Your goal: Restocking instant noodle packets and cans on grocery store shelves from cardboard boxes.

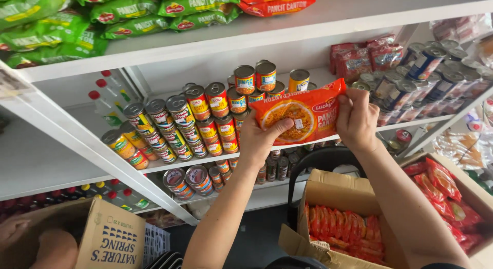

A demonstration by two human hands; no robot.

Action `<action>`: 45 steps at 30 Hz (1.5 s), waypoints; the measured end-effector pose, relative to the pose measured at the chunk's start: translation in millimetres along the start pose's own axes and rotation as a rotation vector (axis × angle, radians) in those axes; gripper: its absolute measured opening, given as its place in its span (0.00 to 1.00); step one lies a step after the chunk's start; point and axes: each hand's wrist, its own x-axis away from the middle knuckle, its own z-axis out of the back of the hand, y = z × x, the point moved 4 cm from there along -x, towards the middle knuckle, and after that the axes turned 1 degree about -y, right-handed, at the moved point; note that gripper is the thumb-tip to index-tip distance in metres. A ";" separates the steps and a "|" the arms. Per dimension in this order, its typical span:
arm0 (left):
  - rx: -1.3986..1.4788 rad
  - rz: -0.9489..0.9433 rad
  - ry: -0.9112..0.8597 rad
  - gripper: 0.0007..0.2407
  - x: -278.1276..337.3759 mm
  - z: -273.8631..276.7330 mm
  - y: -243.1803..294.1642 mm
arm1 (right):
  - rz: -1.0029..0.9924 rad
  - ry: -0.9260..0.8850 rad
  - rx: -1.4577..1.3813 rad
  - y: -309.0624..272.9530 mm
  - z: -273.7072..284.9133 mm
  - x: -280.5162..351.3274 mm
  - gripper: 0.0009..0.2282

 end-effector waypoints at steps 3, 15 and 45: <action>-0.036 -0.033 0.001 0.18 -5.1 10.1 33.7 | -0.179 -0.119 -0.123 -9.6 -3.5 -23.8 0.05; -0.266 -0.250 0.034 0.18 -46.5 81.0 138.0 | -0.234 -0.521 -0.922 -90.9 -55.5 -143.1 0.16; -1.279 -0.724 0.403 0.07 -71.4 173.3 257.9 | 0.084 -0.018 -0.423 -210.8 -220.9 -254.5 0.20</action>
